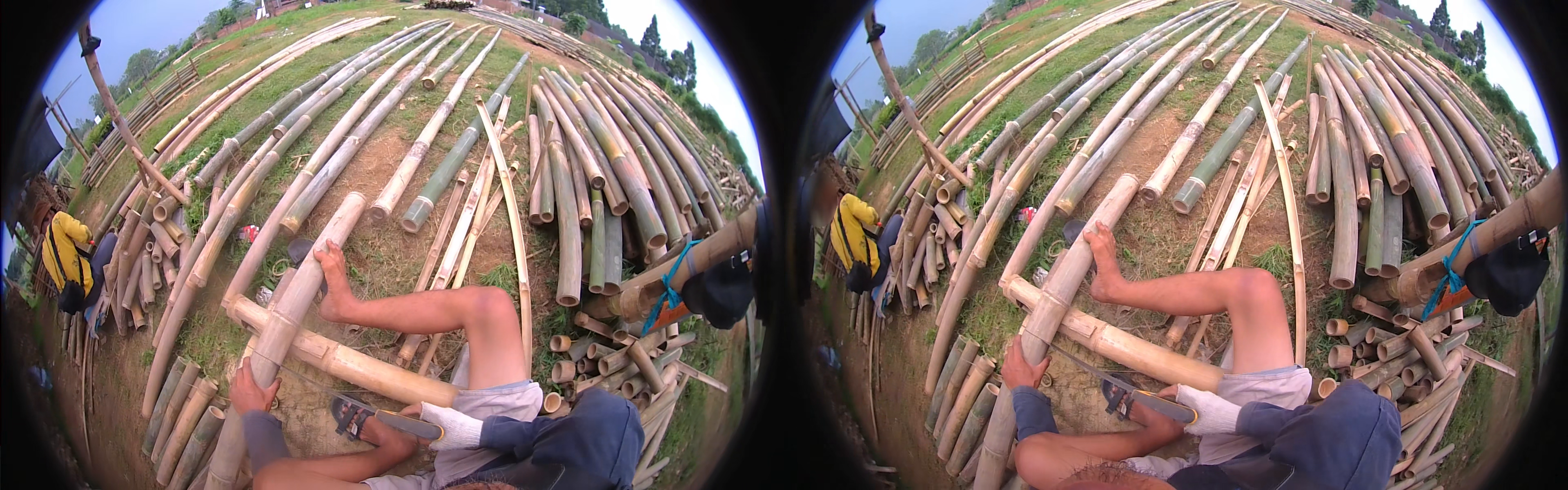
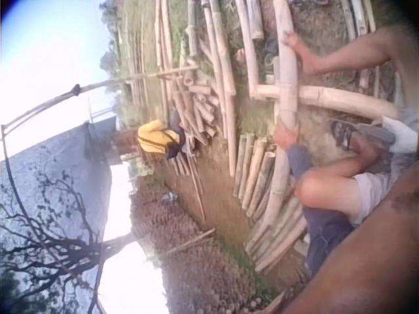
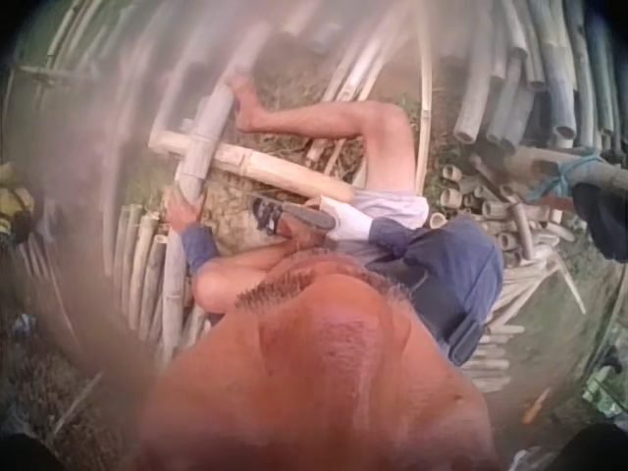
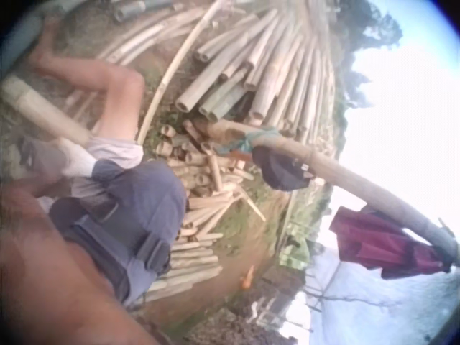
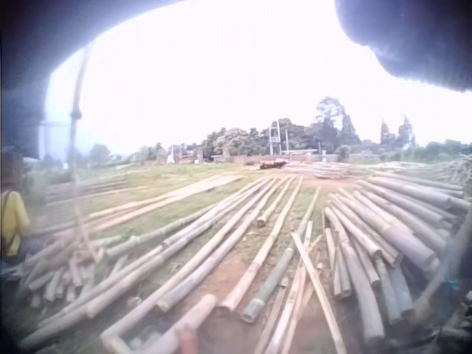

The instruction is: The person sits on the ground and uses a hand saw to cut a long bamboo pole into shorter sections. They hold the bamboo steady with their feet and hands, saw through the pole, and then move the cut pieces aside.

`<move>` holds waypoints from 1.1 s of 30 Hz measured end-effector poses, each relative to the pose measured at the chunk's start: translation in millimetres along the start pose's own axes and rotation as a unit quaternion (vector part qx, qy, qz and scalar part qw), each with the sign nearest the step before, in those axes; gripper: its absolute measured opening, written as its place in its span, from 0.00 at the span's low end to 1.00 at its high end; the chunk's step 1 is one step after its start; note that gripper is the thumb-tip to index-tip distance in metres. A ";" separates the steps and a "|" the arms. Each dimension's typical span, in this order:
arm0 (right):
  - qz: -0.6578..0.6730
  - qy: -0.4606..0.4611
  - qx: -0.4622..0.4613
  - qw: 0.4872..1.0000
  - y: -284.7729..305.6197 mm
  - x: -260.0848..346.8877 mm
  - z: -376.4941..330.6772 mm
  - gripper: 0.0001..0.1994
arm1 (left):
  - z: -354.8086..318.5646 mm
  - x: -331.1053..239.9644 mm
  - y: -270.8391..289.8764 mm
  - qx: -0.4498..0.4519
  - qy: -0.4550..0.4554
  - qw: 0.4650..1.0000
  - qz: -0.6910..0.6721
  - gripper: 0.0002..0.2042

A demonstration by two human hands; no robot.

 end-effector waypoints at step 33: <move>-0.045 0.242 -0.026 0.969 -51.8 -13.0 145.3 0.28 | -11.7 13.6 -11.1 0.040 0.044 0.998 0.007 0.48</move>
Point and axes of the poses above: each hand's wrist, its own z-axis towards the middle knuckle, its own y-axis out of the back of the hand, x = y × z, the point moved 2 cm from there along z, towards the middle knuckle, and after that the axes turned 12 degrees about z, right-handed, at the moved point
